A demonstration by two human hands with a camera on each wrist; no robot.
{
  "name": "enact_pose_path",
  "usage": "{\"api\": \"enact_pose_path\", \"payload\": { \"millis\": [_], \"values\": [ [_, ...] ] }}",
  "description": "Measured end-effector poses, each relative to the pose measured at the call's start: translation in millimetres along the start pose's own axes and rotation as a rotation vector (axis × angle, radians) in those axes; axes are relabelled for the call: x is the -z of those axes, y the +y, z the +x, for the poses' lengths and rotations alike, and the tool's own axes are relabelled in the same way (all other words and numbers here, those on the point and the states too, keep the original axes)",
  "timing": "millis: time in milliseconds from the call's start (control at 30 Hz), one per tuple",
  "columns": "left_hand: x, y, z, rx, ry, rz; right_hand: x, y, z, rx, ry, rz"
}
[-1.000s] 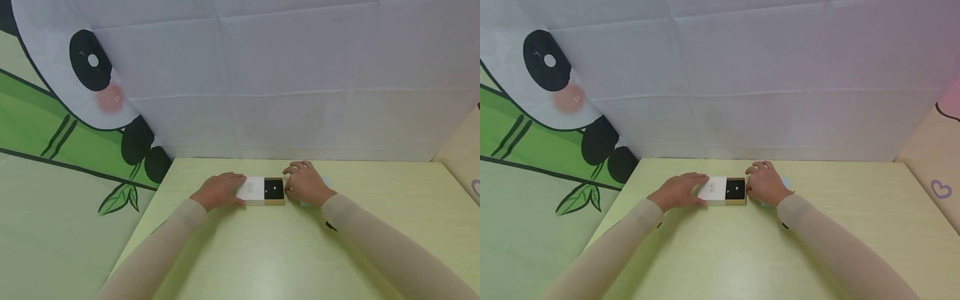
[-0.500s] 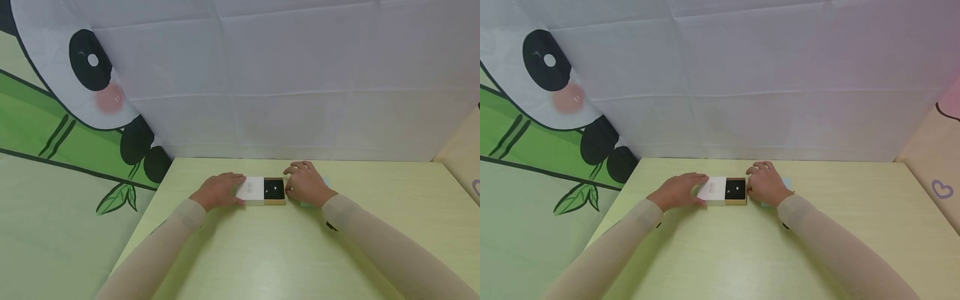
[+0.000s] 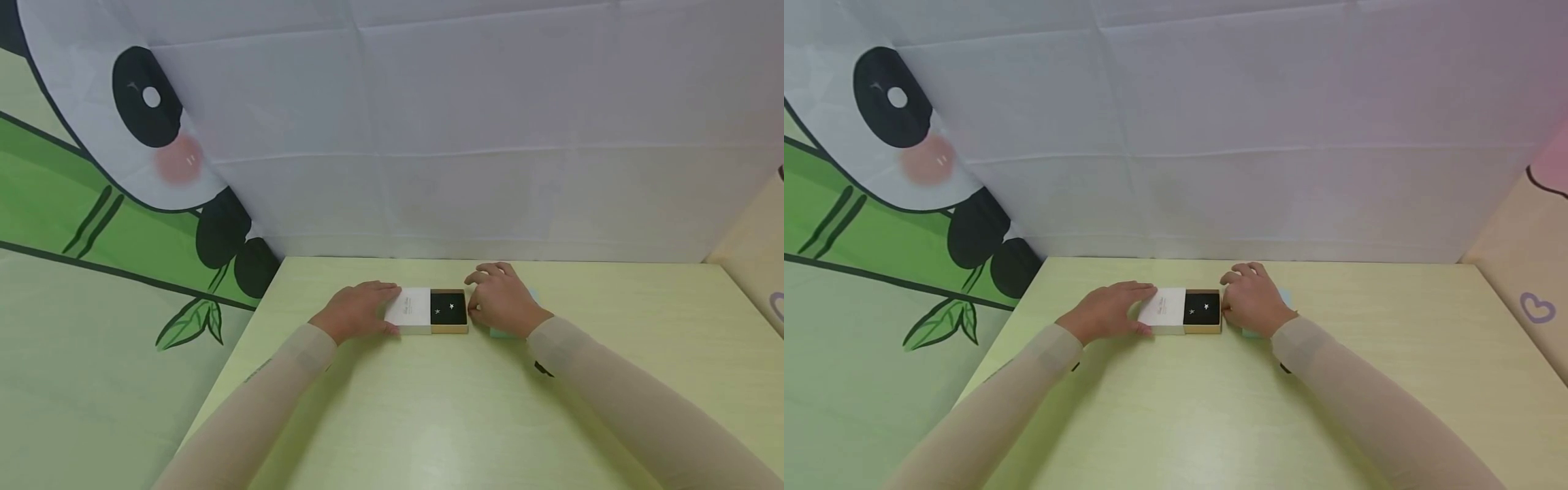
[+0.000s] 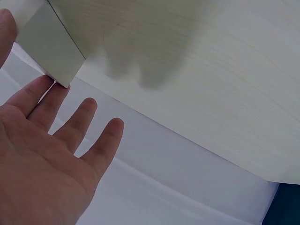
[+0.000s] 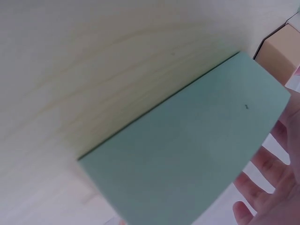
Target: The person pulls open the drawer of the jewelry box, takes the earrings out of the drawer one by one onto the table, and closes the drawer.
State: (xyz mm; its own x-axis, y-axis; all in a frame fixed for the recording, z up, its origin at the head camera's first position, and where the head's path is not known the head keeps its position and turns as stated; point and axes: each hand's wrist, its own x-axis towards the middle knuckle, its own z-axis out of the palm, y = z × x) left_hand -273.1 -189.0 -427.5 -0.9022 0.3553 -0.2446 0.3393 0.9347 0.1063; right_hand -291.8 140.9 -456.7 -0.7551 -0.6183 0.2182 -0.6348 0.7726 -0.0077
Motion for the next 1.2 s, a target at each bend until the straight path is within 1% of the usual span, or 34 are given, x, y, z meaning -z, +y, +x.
{"api": "enact_pose_path", "payload": {
  "millis": [267, 567, 1033, 1200],
  "values": [
    [-0.3, -1.0, -1.9, -0.013, 0.007, -0.005, 0.2, 0.1, -0.7, -0.004, -0.008, -0.006],
    [2.7, 0.9, -3.2, -0.011, -0.006, -0.010, -0.1, -1.0, -1.2, -0.011, -0.008, -0.010],
    [0.2, -1.7, -4.3, -0.025, 0.004, 0.007, -2.3, -2.9, -2.8, -0.011, -0.001, -0.020],
    [0.0, -1.3, -3.2, -0.023, -0.002, 0.011, -2.8, -4.1, -3.5, -0.017, -0.008, -0.012]
  ]
}}
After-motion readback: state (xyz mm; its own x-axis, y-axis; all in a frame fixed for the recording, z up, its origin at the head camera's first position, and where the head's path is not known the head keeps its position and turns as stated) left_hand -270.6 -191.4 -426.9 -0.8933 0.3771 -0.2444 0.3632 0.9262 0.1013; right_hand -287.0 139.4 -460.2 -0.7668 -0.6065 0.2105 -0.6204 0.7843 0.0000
